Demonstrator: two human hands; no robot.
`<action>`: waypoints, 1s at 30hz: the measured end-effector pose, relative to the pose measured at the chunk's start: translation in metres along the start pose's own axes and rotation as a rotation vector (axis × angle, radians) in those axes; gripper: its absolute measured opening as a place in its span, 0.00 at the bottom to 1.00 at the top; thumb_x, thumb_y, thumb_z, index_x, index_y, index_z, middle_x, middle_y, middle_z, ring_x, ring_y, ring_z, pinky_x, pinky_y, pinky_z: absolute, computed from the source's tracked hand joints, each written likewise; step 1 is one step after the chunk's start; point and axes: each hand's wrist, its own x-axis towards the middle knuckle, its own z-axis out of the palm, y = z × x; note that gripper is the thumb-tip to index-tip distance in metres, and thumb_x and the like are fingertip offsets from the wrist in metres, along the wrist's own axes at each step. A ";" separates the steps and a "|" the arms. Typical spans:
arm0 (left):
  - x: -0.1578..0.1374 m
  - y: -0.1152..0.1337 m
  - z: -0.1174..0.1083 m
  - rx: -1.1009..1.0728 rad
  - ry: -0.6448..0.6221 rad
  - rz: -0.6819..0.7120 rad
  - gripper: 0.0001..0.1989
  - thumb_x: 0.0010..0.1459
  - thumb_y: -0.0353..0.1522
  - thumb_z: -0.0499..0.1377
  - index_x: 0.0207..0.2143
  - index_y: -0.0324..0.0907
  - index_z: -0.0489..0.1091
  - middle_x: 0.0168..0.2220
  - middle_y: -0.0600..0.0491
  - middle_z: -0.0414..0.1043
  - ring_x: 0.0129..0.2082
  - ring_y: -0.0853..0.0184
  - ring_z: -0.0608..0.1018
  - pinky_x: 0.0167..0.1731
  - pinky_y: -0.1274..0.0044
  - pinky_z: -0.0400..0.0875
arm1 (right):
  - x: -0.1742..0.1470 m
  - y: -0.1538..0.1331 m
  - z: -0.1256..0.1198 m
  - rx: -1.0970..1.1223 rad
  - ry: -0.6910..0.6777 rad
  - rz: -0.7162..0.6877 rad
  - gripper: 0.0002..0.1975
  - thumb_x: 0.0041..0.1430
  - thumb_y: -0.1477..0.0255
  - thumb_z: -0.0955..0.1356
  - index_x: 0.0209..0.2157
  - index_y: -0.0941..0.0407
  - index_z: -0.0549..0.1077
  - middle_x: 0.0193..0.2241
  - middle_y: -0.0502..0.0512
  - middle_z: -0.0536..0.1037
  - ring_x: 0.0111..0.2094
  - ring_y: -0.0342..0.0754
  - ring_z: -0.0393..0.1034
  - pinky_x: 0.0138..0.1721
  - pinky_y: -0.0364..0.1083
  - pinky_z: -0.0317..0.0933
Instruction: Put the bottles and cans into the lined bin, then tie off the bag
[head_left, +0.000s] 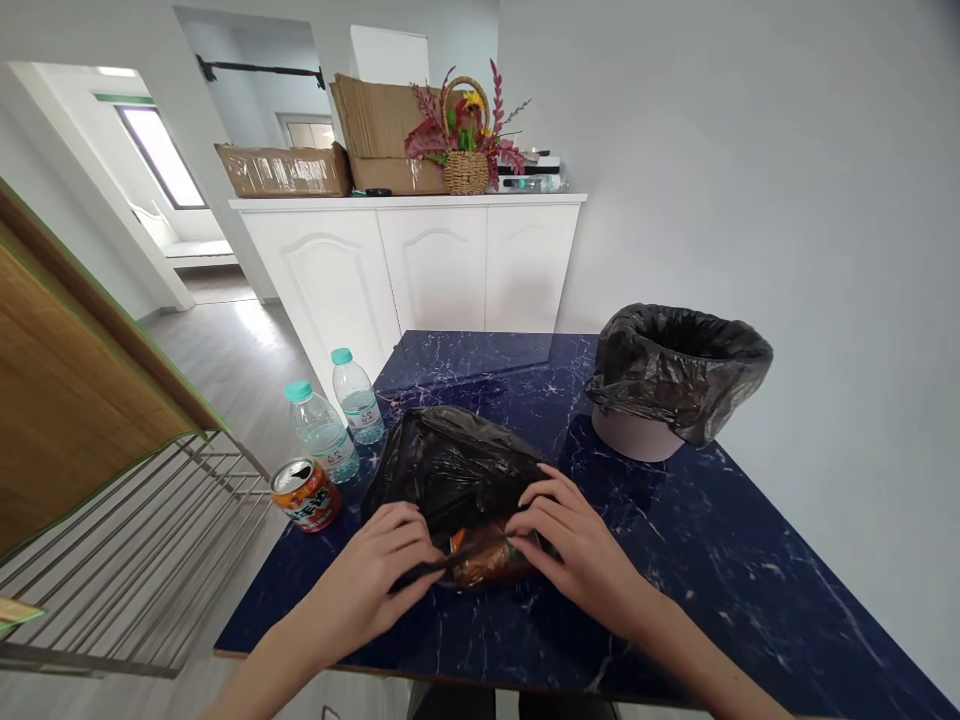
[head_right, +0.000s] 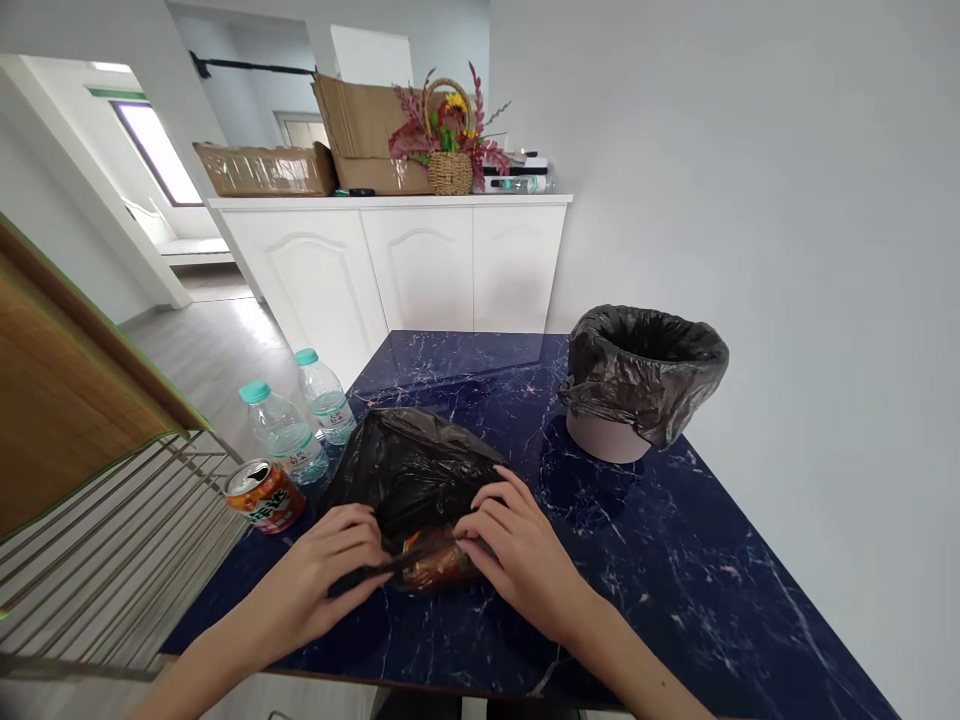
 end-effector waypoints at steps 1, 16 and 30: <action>-0.004 0.007 -0.001 -0.033 -0.033 0.020 0.05 0.72 0.29 0.59 0.41 0.45 0.74 0.38 0.53 0.77 0.45 0.62 0.77 0.53 0.66 0.71 | -0.007 -0.005 -0.003 0.005 -0.007 -0.027 0.04 0.73 0.75 0.68 0.46 0.53 0.73 0.40 0.51 0.81 0.50 0.52 0.73 0.72 0.64 0.54; 0.005 0.029 0.040 -0.056 0.041 -0.171 0.27 0.67 0.37 0.66 0.65 0.49 0.65 0.60 0.47 0.76 0.59 0.54 0.78 0.60 0.62 0.75 | -0.057 -0.035 0.013 -0.127 -0.016 -0.137 0.07 0.76 0.71 0.64 0.42 0.52 0.74 0.28 0.48 0.80 0.28 0.47 0.76 0.41 0.48 0.70; -0.007 0.017 0.015 0.100 0.290 -0.203 0.36 0.54 0.40 0.73 0.63 0.54 0.64 0.51 0.50 0.83 0.43 0.53 0.87 0.40 0.68 0.85 | -0.026 -0.014 0.022 0.063 0.133 0.109 0.18 0.73 0.76 0.63 0.60 0.49 0.68 0.52 0.60 0.80 0.52 0.55 0.78 0.52 0.54 0.76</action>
